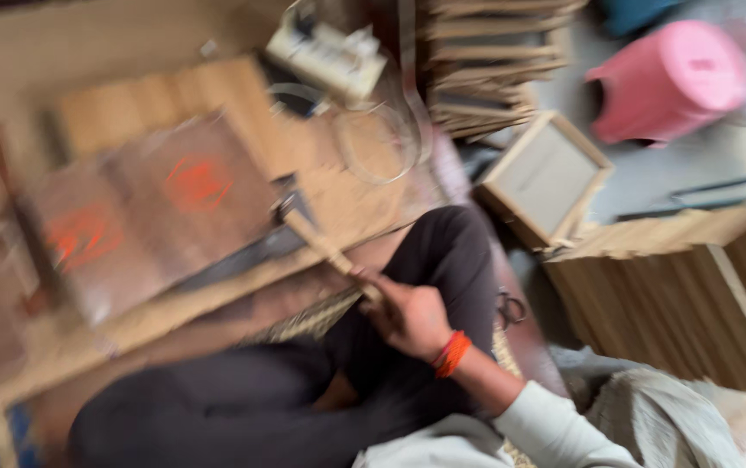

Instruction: The person sits cross-legged on the floor and uses a hammer to repeatedly strike the edges of various wooden boards and frames placed on a metal block. They handle multiple items one at a time, including a wooden frame and several flat boards, striking them along their edges.

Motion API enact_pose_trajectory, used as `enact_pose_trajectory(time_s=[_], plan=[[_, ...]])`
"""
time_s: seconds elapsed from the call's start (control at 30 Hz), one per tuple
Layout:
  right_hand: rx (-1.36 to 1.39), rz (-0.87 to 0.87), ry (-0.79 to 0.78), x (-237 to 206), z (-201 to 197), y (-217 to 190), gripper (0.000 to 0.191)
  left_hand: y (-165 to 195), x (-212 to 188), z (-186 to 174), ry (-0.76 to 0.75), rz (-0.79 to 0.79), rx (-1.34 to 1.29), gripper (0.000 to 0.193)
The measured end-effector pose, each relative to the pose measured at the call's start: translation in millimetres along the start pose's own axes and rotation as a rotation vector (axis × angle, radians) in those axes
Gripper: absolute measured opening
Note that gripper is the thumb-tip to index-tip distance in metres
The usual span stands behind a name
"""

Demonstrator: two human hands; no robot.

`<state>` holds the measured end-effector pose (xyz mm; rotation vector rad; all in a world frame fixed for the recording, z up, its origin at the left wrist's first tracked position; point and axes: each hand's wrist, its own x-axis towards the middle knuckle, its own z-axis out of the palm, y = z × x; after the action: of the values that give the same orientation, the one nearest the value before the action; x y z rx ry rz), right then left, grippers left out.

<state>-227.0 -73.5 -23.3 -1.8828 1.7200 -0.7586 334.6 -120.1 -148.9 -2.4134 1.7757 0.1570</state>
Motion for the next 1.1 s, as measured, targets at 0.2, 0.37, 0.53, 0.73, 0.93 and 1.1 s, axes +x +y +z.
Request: enact_pose_trajectory(time_s=[0.2, 0.37, 0.53, 0.73, 0.93, 1.1], plan=[[-0.132, -0.018, 0.009, 2, 19, -10, 0.052, -93, -43, 30, 0.293, -0.052, -0.329, 0.017], [-0.207, -0.132, 0.028, 2, 25, -11, 0.051, 5, -20, -12, 0.540, 0.225, -0.900, 0.006], [-0.117, -0.249, 0.022, 4, 45, -20, 0.050, 167, -14, -66, 0.482, 0.501, -0.997, 0.010], [-0.171, -0.207, -0.059, 7, 51, -30, 0.055, 252, 14, -43, 0.425, 0.482, -0.828, 0.014], [-0.131, -0.312, -0.056, 15, 48, -42, 0.051, 249, 19, -19, 0.378, 0.498, -0.804, 0.016], [-0.178, -0.374, -0.105, 28, 47, -57, 0.051, 251, 23, -17, 0.357, 0.465, -0.797, 0.019]])
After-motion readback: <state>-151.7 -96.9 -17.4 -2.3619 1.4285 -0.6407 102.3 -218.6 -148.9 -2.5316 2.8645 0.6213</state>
